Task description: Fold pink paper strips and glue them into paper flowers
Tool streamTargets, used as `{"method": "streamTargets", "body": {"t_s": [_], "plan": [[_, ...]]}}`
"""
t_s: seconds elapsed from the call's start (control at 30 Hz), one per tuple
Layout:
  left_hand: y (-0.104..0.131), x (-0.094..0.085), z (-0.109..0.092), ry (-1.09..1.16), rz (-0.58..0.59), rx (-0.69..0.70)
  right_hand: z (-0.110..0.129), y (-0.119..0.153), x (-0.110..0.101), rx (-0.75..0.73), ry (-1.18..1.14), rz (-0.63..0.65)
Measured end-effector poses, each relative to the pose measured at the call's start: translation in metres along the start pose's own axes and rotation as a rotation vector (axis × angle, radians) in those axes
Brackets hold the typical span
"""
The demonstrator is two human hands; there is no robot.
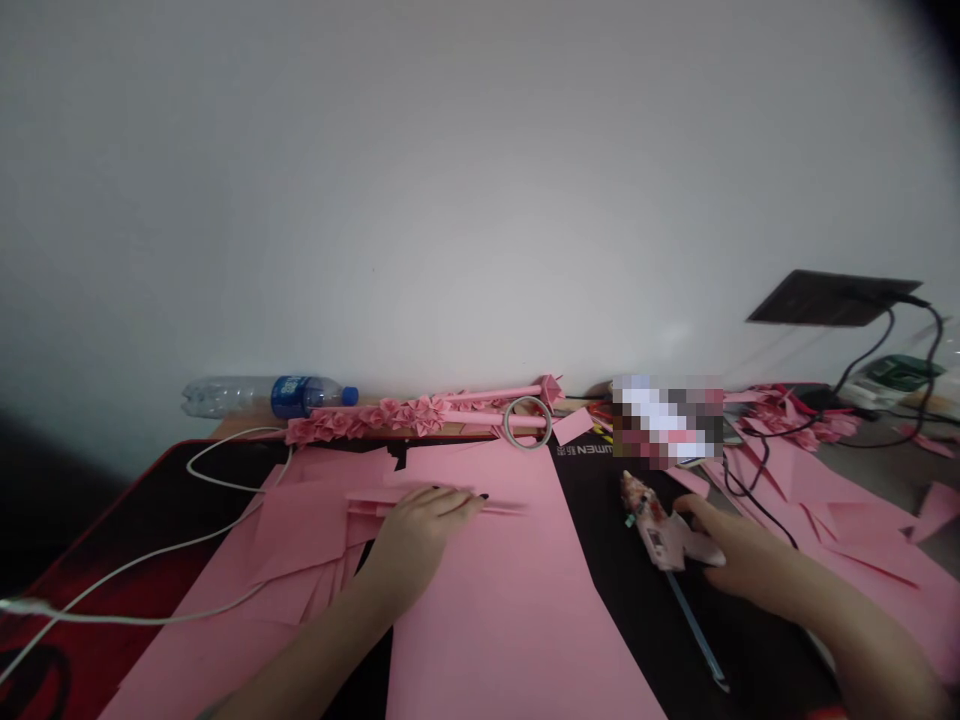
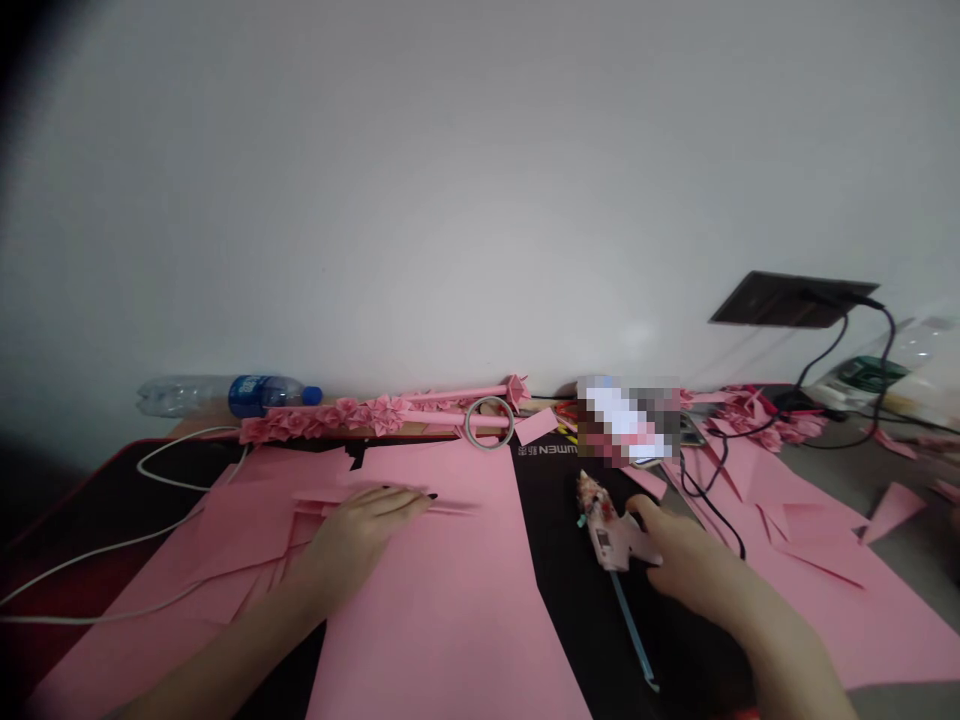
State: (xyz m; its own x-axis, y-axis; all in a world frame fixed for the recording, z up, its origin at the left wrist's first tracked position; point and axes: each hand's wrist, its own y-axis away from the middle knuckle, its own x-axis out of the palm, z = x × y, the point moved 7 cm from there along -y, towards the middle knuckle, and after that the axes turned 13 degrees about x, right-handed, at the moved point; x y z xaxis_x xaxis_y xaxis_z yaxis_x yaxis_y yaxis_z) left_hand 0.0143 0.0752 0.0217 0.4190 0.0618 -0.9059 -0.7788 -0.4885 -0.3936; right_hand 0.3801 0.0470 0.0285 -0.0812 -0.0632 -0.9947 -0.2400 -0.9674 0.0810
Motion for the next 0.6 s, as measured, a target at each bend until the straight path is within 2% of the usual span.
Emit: {"method": "streamTargets", "body": {"t_s": [0.13,0.33,0.43,0.53,0.6], "plan": [[0.0,-0.001,0.001,0.0,0.006,-0.005,0.01,0.003,0.012,0.012,0.016,0.042],[0.004,0.006,0.004,-0.038,0.043,-0.006,0.02,-0.014,0.005,-0.081,-0.037,-0.104],[0.004,0.008,0.005,-0.043,0.035,0.003,0.027,-0.012,-0.005,-0.092,-0.032,-0.155],[0.004,0.009,0.004,-0.061,0.021,0.03,0.061,0.008,-0.036,-0.123,-0.121,-0.281],[0.004,0.008,0.003,-0.068,0.006,0.036,0.1,0.026,-0.054,-0.203,-0.234,-0.296]]}}
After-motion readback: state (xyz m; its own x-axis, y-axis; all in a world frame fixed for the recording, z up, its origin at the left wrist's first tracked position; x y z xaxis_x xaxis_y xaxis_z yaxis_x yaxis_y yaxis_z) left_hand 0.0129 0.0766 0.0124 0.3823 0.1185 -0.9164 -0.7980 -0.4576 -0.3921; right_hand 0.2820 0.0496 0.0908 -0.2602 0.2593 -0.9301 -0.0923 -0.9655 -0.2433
